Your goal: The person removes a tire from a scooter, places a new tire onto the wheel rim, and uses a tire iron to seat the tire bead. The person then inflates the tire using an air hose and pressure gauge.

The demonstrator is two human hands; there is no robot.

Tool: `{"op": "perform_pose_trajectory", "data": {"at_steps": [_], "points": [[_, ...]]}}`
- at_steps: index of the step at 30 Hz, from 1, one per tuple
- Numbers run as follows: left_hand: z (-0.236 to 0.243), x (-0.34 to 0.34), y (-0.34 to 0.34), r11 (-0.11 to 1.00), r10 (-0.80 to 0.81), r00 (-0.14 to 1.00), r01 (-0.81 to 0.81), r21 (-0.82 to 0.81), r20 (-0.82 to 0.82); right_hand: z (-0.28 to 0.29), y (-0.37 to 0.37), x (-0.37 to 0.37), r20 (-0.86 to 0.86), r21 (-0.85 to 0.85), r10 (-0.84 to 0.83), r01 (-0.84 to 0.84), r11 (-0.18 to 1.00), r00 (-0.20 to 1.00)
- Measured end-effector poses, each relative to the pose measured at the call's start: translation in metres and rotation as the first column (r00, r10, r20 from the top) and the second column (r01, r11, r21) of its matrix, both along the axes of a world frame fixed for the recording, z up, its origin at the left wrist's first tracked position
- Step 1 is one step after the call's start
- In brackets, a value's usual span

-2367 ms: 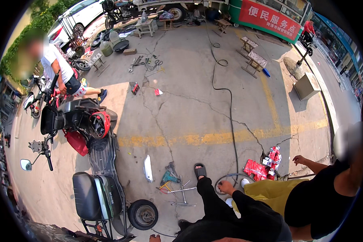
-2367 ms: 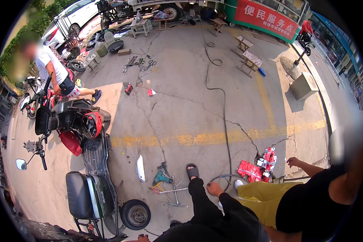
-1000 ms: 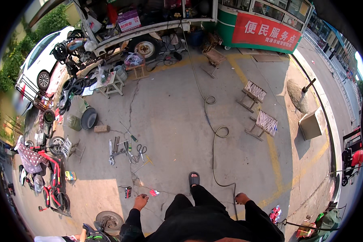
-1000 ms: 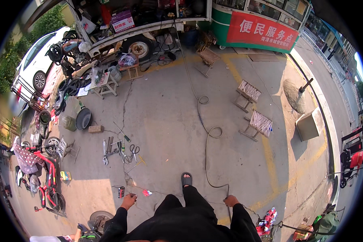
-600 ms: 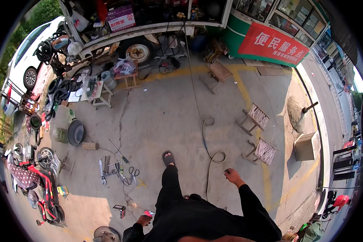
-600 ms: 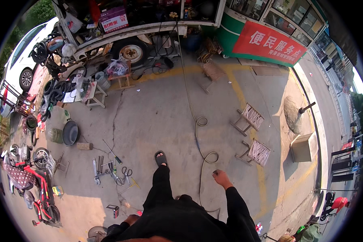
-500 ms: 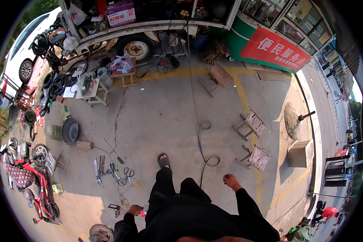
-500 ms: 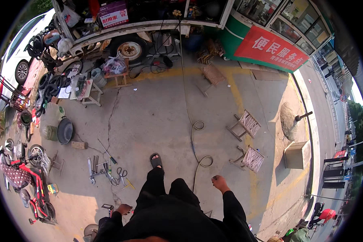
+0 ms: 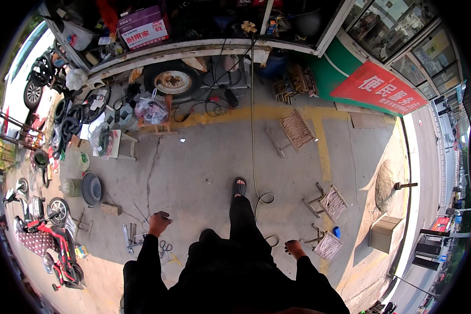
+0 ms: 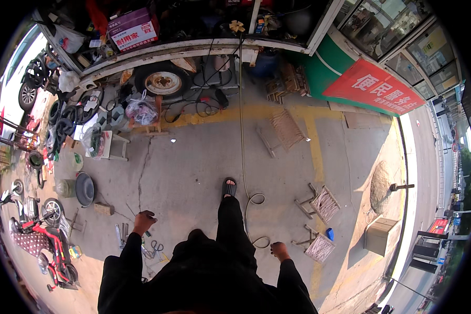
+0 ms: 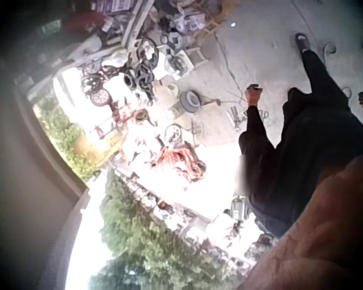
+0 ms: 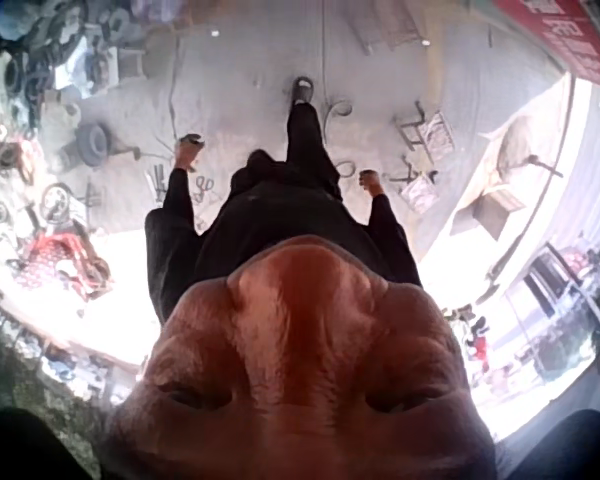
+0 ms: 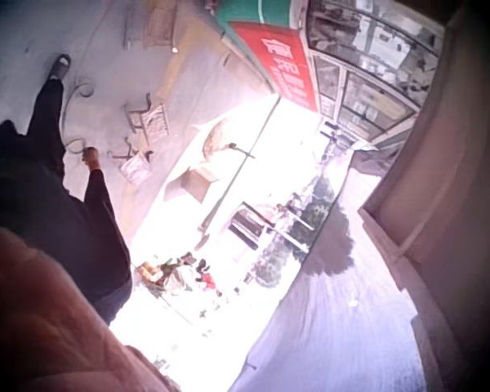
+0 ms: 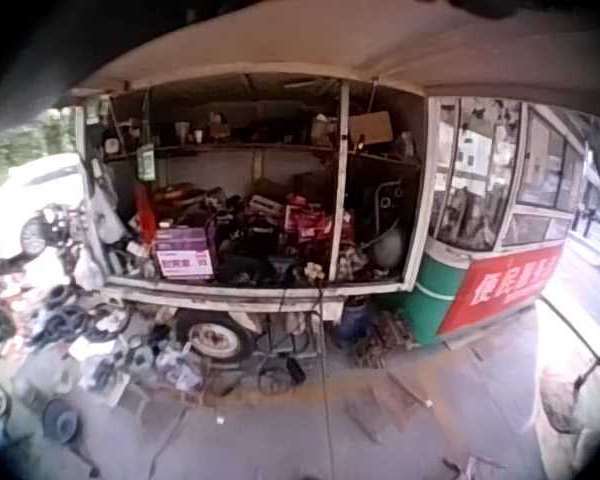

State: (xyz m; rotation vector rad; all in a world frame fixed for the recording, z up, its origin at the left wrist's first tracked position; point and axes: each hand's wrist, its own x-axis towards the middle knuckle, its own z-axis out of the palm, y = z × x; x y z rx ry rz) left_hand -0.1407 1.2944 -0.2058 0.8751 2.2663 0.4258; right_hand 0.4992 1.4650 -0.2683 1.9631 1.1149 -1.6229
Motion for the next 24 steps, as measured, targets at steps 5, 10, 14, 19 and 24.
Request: {"op": "perform_pose_trajectory", "data": {"at_steps": [5,10,14,19,24], "points": [[0.012,-0.010,0.073,0.988,0.120,0.968,-0.096,-0.119,0.220,0.018,0.189,-0.058,-0.130,0.312,-0.020,0.060,0.948,0.991],[-0.055,-0.037,0.104,0.954,-0.065,0.976,0.122,-0.274,0.207,0.055,0.353,-0.160,-0.334,0.490,-0.054,0.222,0.843,0.941],[-0.071,-0.041,0.196,0.921,0.202,0.922,-0.064,-0.384,0.331,0.059,0.428,-0.196,-0.293,0.469,0.077,0.073,0.880,0.953],[-0.094,-0.088,0.303,0.913,0.222,0.916,-0.075,-0.401,0.334,0.034,0.487,-0.208,-0.059,0.282,0.144,-0.122,0.952,0.988],[-0.074,-0.169,0.464,0.954,-0.169,0.967,0.209,-0.214,0.190,0.043,0.541,-0.230,-0.085,0.279,0.101,-0.074,0.958,0.991]]}}
